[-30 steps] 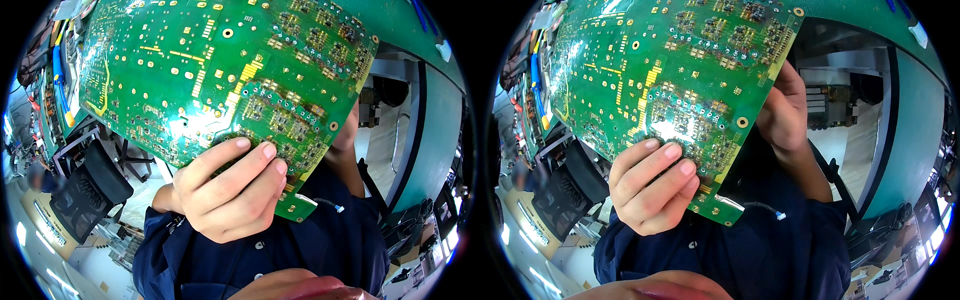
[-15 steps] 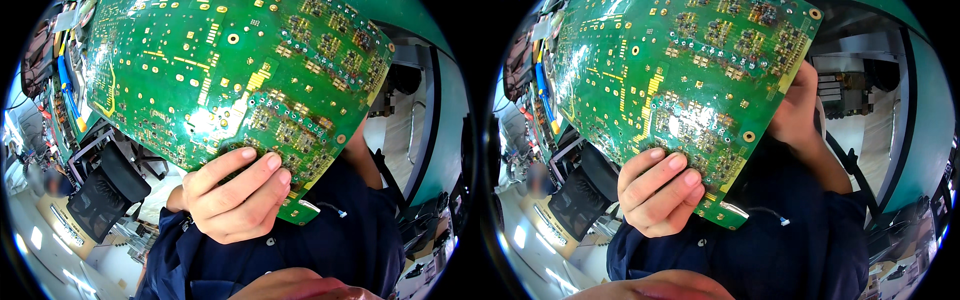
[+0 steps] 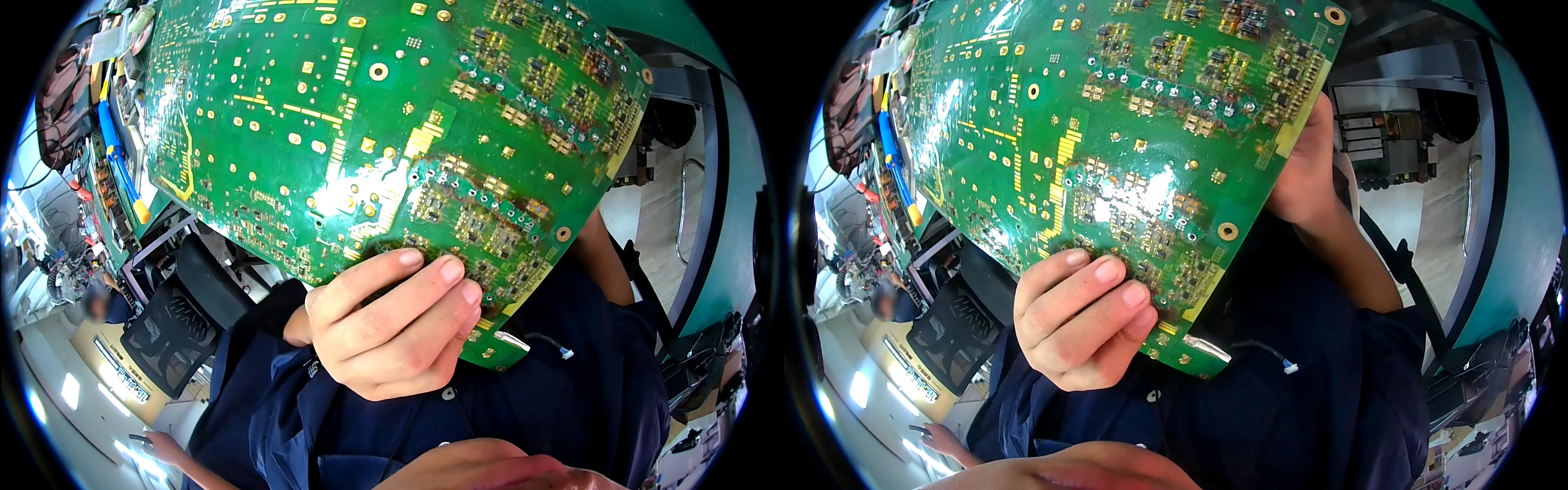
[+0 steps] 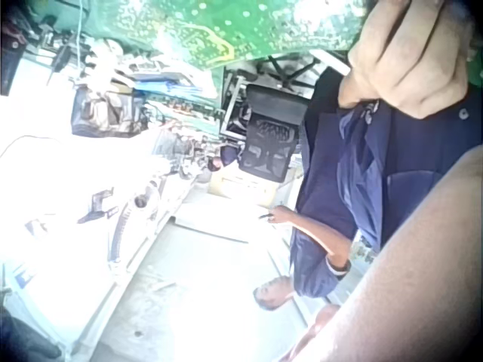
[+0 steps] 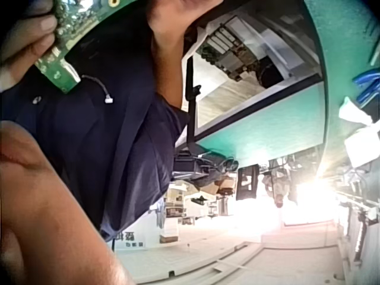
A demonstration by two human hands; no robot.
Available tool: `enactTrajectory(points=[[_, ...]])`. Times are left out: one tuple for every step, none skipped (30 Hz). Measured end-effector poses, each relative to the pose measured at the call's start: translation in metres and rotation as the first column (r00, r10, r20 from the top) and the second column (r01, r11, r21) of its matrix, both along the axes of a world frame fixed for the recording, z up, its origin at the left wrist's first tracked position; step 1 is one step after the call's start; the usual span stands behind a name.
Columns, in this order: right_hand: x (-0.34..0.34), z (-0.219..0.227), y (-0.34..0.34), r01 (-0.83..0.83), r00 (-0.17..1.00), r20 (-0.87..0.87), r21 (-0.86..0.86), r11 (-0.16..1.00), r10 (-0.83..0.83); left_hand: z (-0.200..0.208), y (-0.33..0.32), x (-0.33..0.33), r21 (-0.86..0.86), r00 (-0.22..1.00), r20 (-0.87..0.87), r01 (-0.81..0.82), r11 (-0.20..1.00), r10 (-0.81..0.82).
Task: The person holds a circuit board, uses a screwdriver to pry at parts, and then uses a soldering iron and wire to solder points on the board.
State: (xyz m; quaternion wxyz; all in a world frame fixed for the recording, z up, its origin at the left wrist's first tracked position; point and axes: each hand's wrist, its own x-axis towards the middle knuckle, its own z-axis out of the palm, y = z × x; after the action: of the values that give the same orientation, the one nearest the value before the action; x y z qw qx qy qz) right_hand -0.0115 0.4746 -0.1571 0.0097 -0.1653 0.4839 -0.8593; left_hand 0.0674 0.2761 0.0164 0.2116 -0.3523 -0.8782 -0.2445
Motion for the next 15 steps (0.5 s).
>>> enactTrajectory(points=[[0.001,-0.003,0.0,0.019,1.0,-0.02,0.008,1.0,-0.019,-0.002,-0.001,-0.001,0.005,1.0,-0.002,0.007,1.0,-0.007],[-0.001,-0.008,0.001,0.017,0.999,-0.05,0.022,1.0,-0.016,-0.001,0.0,-0.002,0.002,1.0,-0.004,0.006,1.0,-0.006],[-0.002,-0.009,0.002,0.005,0.998,-0.058,0.003,1.0,-0.005,0.001,0.0,-0.002,0.0,1.0,-0.005,0.005,1.0,-0.005],[-0.002,-0.011,0.004,-0.007,0.998,-0.065,-0.015,1.0,0.006,0.002,0.001,-0.002,-0.001,1.0,-0.007,0.004,1.0,-0.004],[-0.004,-0.013,0.004,-0.012,0.997,-0.076,-0.019,1.0,0.01,0.003,0.001,-0.002,-0.003,1.0,-0.008,0.002,1.0,-0.002],[-0.004,-0.012,0.005,-0.019,0.997,-0.074,-0.023,1.0,0.018,0.004,0.003,-0.002,-0.004,1.0,-0.018,-0.004,1.0,0.004],[-0.004,-0.013,0.004,-0.026,0.997,-0.073,-0.028,0.999,0.024,0.001,0.004,-0.002,-0.004,1.0,-0.029,-0.01,1.0,0.01],[-0.005,-0.013,0.004,-0.031,0.997,-0.073,-0.03,0.999,0.029,0.0,0.005,-0.001,-0.006,0.999,-0.04,-0.016,1.0,0.016],[-0.006,-0.014,0.004,-0.028,0.997,-0.069,-0.021,0.999,0.026,0.0,0.004,-0.002,0.001,0.999,-0.031,-0.013,1.0,0.013],[-0.006,-0.014,0.004,-0.024,0.998,-0.065,-0.014,1.0,0.023,0.0,0.003,-0.003,0.008,1.0,-0.022,-0.01,1.0,0.01],[-0.006,-0.013,0.005,-0.022,0.998,-0.061,-0.005,1.0,0.021,0.001,0.003,-0.004,0.015,1.0,-0.013,-0.007,1.0,0.007],[-0.005,-0.011,0.004,-0.018,0.998,-0.057,0.004,1.0,0.018,0.001,0.001,-0.005,0.021,1.0,-0.013,0.001,1.0,-0.001],[-0.006,-0.014,0.003,-0.024,0.998,-0.055,-0.001,1.0,0.024,-0.001,0.002,-0.004,0.015,1.0,-0.016,-0.002,1.0,0.002],[-0.007,-0.018,0.003,-0.032,0.998,-0.057,-0.011,0.999,0.032,-0.002,0.003,-0.003,0.009,1.0,-0.019,-0.004,1.0,0.004],[-0.007,-0.021,0.002,-0.037,0.998,-0.058,-0.013,0.999,0.036,-0.004,0.003,-0.002,0.005,1.0,-0.018,-0.009,1.0,0.009]])
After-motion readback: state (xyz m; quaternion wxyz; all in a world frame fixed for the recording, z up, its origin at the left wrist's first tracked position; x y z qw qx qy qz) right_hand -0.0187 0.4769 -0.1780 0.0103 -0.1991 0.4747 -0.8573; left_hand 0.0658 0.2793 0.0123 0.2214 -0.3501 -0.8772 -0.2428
